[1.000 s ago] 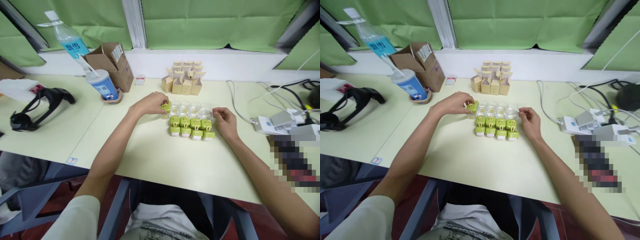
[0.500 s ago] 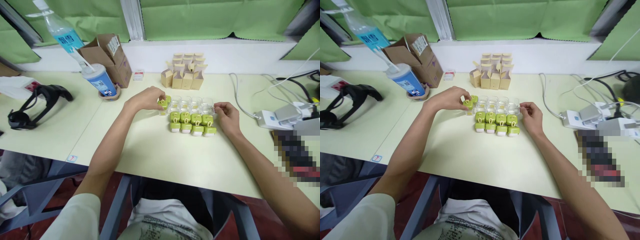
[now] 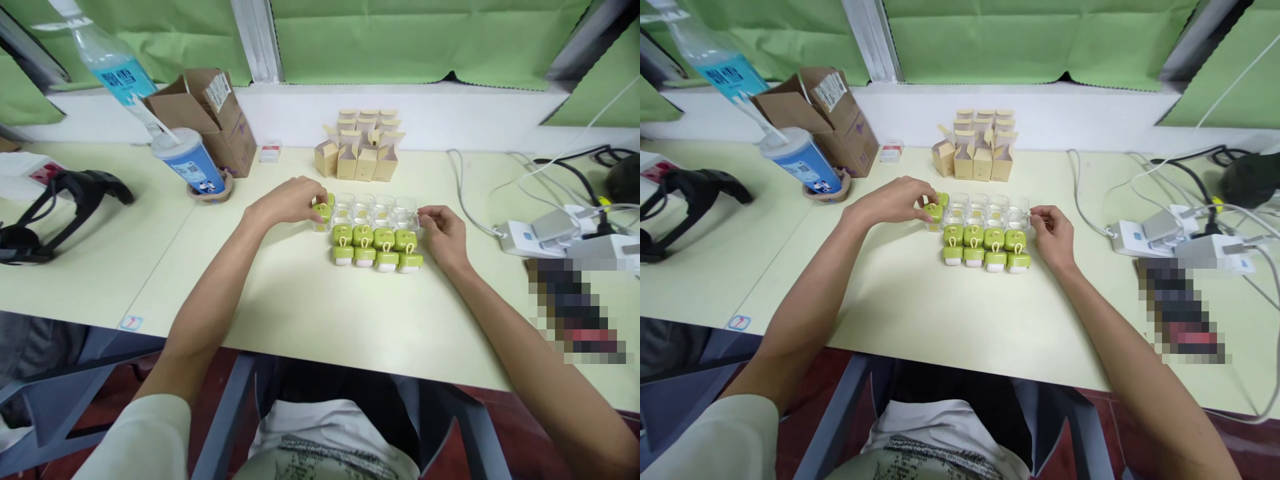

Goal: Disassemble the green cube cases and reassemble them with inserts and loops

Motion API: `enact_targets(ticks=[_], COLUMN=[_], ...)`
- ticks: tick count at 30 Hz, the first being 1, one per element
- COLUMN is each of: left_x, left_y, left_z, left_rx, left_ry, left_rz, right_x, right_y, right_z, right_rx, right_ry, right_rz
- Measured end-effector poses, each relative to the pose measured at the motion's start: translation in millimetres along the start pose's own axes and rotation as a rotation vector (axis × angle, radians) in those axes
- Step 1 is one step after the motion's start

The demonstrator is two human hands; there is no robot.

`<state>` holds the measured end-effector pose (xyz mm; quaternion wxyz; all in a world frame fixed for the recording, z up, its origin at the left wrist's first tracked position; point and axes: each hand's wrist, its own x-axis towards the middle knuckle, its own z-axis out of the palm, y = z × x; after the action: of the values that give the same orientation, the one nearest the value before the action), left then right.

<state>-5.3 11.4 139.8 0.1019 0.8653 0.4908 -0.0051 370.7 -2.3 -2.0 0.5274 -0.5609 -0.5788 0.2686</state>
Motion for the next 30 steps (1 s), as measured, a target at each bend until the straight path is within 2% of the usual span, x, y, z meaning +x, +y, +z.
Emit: enact_targets(ticks=[9, 15, 20, 25, 30], left_x=[1.2, 2.9, 0.4, 3.2, 12.7], left_y=[1.3, 7.5, 12.5, -4.0, -29.8], left_z=[3.7, 5.3, 2.7, 10.7, 22.0], left_rx=[0.078, 0.088, 0.068, 0.03, -0.133], left_ry=[0.013, -0.074, -0.056, 0.044, -0.026], left_rz=[0.035, 0.004, -0.044, -0.062, 0.006], right_x=[-1.1, -1.3, -1.1, -0.7, -0.6], right_y=[-3.4, -4.6, -4.6, -4.1, -4.0], right_z=[0.1, 0.5, 0.5, 0.0, -0.3], right_rx=[-0.014, -0.018, -0.026, -0.04, -0.029], right_ry=[-0.01, -0.003, -0.007, -0.017, -0.022], right_rz=[-0.003, -0.009, -0.013, -0.016, -0.012])
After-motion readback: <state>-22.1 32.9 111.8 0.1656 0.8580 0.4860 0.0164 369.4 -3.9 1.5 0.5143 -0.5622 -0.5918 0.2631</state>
